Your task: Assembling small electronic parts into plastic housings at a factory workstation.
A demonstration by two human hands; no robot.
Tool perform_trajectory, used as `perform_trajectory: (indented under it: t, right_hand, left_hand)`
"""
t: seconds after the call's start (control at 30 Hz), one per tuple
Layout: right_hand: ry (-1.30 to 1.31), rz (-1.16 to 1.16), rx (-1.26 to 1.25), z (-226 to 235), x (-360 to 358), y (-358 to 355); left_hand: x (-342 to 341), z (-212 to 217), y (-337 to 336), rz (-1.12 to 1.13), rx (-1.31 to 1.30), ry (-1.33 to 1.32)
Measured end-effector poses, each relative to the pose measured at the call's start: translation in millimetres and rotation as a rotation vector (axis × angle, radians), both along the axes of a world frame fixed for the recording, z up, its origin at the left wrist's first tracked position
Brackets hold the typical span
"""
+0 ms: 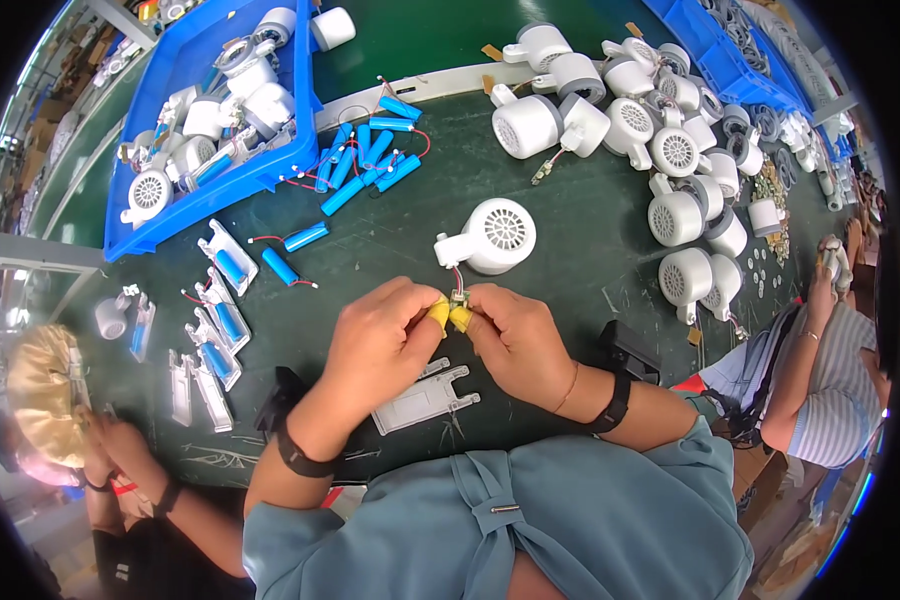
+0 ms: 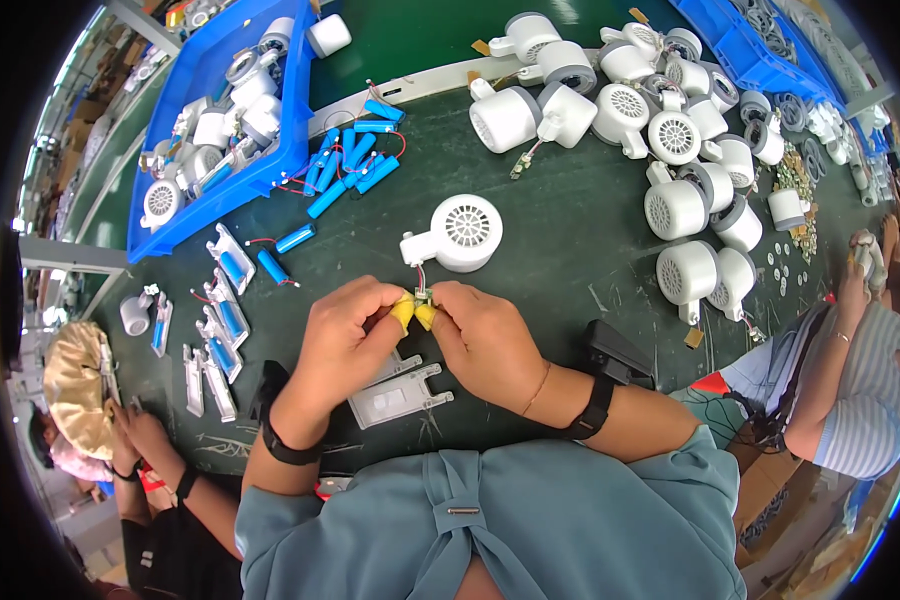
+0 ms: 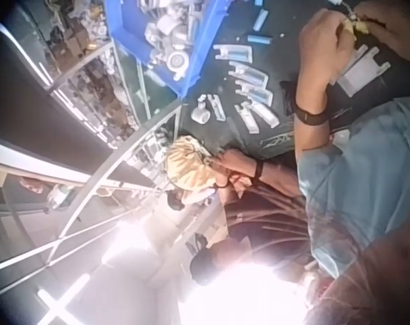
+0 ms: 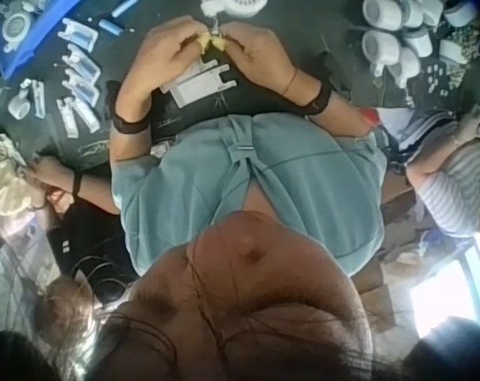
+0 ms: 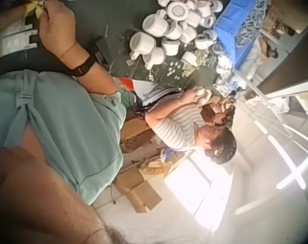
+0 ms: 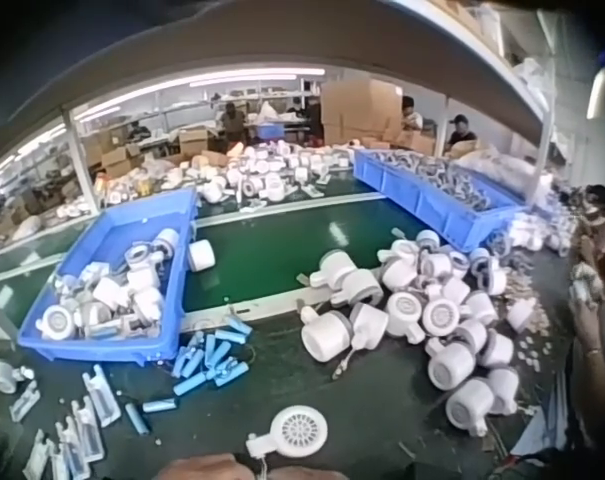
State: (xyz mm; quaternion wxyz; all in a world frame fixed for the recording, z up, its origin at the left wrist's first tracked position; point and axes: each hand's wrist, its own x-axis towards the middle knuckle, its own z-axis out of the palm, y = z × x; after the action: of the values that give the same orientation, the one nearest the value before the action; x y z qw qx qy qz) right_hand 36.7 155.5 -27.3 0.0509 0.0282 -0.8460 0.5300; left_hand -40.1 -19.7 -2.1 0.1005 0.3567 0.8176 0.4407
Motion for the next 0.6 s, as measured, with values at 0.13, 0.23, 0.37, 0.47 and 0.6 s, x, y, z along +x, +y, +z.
perform_trajectory:
  t: [0.13, 0.23, 0.37, 0.47, 0.6]
  right_hand:
    - [0.007, -0.034, -0.009, -4, 1, -3]
    - [0.047, -0.08, -0.088, -1, 0, -6]
    - [0.029, -0.103, -0.077, -4, -1, -3]
    - [0.036, -0.125, -0.119, -4, -2, -4]
    - [-0.004, -0.11, -0.13, -1, -2, -2]
  left_hand:
    - [13, 0, 6, 0.103, 0.052, 0.012]
    - [15, 4, 7, 0.092, 0.062, -0.024]
    - [17, -3, 8, 0.082, 0.194, -0.039]
    - [21, -7, 11, 0.183, 0.173, -0.13]
    - [20, -3, 10, 0.134, 0.118, -0.076]
